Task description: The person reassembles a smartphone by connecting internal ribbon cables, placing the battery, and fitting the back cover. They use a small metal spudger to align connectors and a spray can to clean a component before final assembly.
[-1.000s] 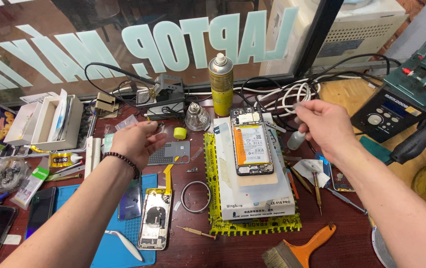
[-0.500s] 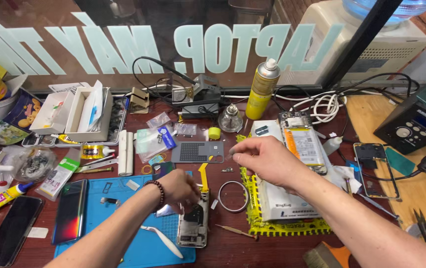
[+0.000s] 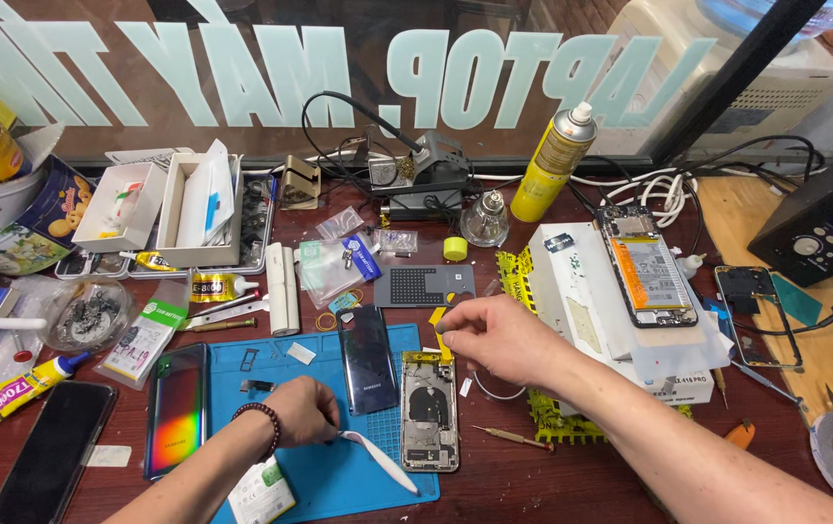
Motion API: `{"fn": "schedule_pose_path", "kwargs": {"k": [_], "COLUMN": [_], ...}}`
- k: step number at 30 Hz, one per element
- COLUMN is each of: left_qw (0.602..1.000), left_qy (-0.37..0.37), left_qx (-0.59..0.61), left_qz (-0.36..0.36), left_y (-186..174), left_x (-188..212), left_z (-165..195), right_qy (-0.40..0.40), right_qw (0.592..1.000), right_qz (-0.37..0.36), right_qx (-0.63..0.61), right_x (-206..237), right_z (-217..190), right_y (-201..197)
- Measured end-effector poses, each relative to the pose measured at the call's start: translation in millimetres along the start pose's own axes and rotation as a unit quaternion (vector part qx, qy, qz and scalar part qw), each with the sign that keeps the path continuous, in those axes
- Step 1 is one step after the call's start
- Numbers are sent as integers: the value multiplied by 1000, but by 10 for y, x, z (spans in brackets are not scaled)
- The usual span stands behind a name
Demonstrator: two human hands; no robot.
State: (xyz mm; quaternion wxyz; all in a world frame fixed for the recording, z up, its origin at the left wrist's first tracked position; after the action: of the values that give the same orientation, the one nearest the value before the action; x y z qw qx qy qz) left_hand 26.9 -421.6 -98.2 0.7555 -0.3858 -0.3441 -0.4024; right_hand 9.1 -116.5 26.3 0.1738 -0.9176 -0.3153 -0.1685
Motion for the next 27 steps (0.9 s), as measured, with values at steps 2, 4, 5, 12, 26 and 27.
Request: {"fn": "schedule_pose_path", "kwargs": {"k": [2,4,5,12,26,27], "left_qw": [996,992,992,961,798,787], "left_qy": [19,16,38,231,395,392], "left_qx": [-78,-111,-101,24,447,471], "left_qz": [35,55,61,150,90,80], "left_y": [-17,-67,-120,-740,-1025,-1011], "left_x": [90,198,265,489,344,303], "left_z": [129,274,343,1161,2906,2962], "right_qy": [7,6,-11,127,-23,-21], "right_qw": [1000,1000,998,935,962,964], "right_qz": [5,6,7,-81,242,256], "right_qx": [12,29,60,-320,-121,-63], "right_x": [-96,-243,-325,-587,344,355], "right_z": [86,135,132,63,-502,-512], "right_y": [45,158,266,501,-2398,-2528]}}
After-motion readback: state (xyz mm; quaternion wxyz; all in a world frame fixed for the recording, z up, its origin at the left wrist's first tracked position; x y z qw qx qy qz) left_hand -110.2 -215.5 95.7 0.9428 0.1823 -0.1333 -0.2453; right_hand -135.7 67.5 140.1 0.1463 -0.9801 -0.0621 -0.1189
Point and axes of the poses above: each hand's wrist, its own x-axis away from the middle knuckle, its own y-axis out of the palm, z = x × y, the point moved 3 cm from there along -x, towards the middle knuckle, and after that the axes turned 15 degrees about -z, right-handed, at the moved point
